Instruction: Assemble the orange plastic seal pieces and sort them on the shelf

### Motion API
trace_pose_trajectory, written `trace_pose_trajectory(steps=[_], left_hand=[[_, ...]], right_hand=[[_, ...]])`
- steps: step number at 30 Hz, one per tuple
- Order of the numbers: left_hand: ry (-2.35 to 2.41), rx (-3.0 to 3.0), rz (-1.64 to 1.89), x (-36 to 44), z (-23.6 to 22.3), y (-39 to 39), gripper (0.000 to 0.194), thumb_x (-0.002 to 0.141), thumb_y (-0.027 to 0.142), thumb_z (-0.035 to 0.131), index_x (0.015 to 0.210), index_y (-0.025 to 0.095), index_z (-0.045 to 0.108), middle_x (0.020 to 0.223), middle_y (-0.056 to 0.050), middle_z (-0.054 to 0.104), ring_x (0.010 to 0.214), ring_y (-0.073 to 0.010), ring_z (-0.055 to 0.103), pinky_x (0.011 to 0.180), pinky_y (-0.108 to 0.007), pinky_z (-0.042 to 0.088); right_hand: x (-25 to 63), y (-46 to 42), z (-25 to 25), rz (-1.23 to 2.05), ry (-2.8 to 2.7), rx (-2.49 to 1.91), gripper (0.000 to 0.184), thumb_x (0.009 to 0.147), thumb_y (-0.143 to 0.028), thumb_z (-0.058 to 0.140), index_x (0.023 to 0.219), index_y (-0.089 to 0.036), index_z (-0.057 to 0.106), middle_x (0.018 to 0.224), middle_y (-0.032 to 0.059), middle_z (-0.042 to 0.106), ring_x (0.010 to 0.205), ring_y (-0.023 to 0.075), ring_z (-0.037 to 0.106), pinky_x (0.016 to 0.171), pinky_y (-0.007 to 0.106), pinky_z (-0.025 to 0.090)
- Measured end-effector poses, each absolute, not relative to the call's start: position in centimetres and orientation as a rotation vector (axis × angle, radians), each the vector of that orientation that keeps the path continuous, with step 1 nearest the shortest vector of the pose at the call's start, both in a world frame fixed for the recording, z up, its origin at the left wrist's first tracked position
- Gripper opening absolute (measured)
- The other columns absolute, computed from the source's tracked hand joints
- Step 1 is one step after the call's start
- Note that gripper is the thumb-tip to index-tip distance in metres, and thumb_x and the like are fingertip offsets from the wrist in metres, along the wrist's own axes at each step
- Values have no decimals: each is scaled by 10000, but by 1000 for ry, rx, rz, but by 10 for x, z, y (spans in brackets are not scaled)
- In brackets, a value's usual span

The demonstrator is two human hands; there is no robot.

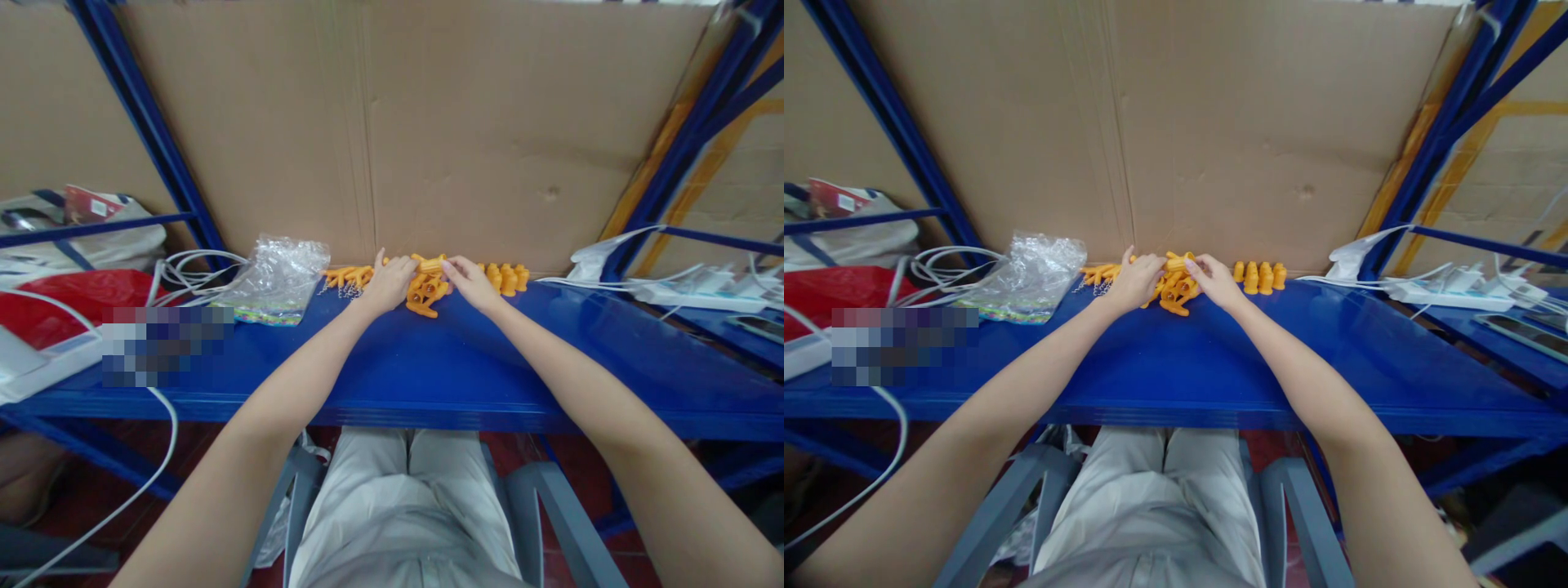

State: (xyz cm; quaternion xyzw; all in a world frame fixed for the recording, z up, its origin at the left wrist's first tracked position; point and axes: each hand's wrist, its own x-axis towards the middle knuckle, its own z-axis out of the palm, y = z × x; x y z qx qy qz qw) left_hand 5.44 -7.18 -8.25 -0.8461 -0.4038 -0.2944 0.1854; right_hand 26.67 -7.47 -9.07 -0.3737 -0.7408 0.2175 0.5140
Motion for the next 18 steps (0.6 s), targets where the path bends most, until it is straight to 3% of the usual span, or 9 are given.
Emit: trace_pose_trajectory(steps=[5, 12, 18], left_hand=[[-1124, -2392, -798, 54, -82, -73, 317, 997, 135, 398, 1185, 196, 646, 1146, -114, 746, 1155, -261, 670, 1243, -623, 253], [-1129, -2443, -741, 52, -82, -70, 318, 983, 168, 412, 1164, 191, 672, 1146, -135, 763, 1164, -287, 677, 1162, -582, 337], [-1123, -2481, -609, 48, -81, -68, 300, 985, 186, 402, 1102, 182, 679, 1090, -139, 776, 1107, -292, 700, 1033, -488, 404]], right_hand=[[265, -75, -89, 556, -1749, -897, 562, 816, -805, 648, 849, -249, 569, 738, -6, 620, 624, 150, 576, 556, 287, 517], [268, -73, -89, 577, -1821, -880, 424, 881, -655, 675, 873, -252, 544, 757, -9, 629, 624, 145, 595, 614, 301, 551], [278, -65, -91, 703, -1939, -828, 359, 842, -529, 767, 939, -245, 570, 825, 20, 675, 717, 169, 651, 666, 328, 599]])
